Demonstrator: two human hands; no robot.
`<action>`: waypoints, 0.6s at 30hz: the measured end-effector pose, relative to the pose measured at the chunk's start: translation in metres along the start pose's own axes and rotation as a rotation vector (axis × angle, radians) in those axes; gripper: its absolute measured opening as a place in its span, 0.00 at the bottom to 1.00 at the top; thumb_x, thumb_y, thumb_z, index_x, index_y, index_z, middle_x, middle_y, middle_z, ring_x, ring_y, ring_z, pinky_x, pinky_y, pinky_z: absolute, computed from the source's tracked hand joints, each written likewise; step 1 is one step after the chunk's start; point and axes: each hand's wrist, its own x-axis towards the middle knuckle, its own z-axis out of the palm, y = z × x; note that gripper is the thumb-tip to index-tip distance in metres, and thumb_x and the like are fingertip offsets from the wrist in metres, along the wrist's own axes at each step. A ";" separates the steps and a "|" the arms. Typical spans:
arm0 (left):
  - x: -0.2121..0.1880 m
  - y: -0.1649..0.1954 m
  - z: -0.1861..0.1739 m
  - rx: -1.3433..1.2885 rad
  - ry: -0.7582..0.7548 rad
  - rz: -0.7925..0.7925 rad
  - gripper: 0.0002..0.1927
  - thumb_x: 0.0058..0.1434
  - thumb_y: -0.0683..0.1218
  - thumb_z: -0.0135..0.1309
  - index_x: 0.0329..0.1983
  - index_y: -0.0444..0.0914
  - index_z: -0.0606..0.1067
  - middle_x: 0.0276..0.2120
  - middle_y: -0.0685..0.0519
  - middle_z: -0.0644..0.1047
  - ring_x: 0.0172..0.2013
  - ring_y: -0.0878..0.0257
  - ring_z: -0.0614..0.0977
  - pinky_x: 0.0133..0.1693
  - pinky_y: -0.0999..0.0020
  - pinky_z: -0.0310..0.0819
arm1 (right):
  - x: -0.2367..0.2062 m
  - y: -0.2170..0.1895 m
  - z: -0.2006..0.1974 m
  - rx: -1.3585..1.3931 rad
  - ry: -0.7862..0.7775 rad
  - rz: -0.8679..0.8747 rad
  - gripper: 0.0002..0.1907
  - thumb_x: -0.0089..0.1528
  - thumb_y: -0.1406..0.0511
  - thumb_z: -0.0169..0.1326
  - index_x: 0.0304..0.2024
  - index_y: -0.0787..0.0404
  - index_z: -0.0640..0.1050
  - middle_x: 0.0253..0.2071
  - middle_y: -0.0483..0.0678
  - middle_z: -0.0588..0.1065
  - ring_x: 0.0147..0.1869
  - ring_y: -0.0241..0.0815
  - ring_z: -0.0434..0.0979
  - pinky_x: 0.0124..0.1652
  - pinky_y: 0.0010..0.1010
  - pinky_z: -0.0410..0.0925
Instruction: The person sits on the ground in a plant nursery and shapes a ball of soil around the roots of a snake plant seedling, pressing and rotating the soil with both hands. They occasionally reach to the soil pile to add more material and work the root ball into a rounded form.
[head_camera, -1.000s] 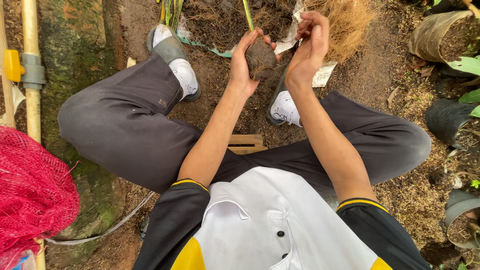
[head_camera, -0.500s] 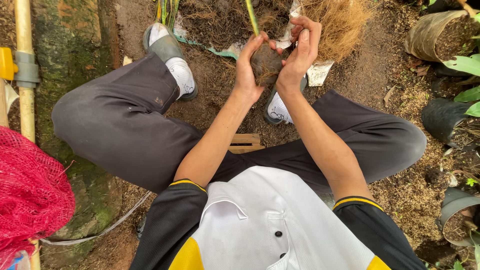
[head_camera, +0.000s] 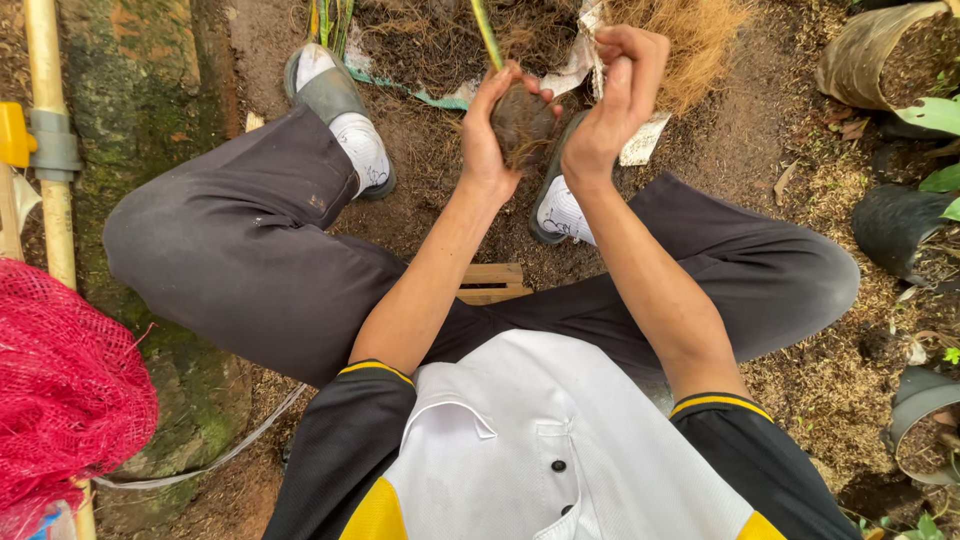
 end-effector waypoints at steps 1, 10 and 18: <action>-0.001 0.000 0.002 0.039 0.036 -0.023 0.09 0.70 0.50 0.48 0.46 0.40 0.69 0.35 0.51 0.75 0.39 0.58 0.81 0.43 0.56 0.82 | 0.001 -0.004 0.002 -0.036 0.000 -0.043 0.19 0.75 0.57 0.39 0.49 0.66 0.73 0.48 0.48 0.66 0.49 0.39 0.66 0.51 0.30 0.65; -0.006 -0.006 0.004 -0.012 0.040 -0.041 0.09 0.71 0.49 0.47 0.47 0.40 0.70 0.35 0.52 0.76 0.40 0.58 0.81 0.45 0.58 0.79 | 0.000 -0.022 0.009 0.015 -0.046 -0.047 0.22 0.73 0.55 0.40 0.48 0.68 0.74 0.49 0.50 0.65 0.49 0.41 0.66 0.51 0.31 0.63; 0.004 0.008 -0.001 -0.059 0.053 -0.011 0.10 0.70 0.50 0.48 0.47 0.40 0.69 0.35 0.52 0.76 0.40 0.59 0.81 0.45 0.59 0.79 | 0.002 -0.063 0.013 0.657 -0.120 0.203 0.19 0.71 0.57 0.43 0.49 0.67 0.75 0.43 0.50 0.71 0.42 0.40 0.73 0.46 0.36 0.69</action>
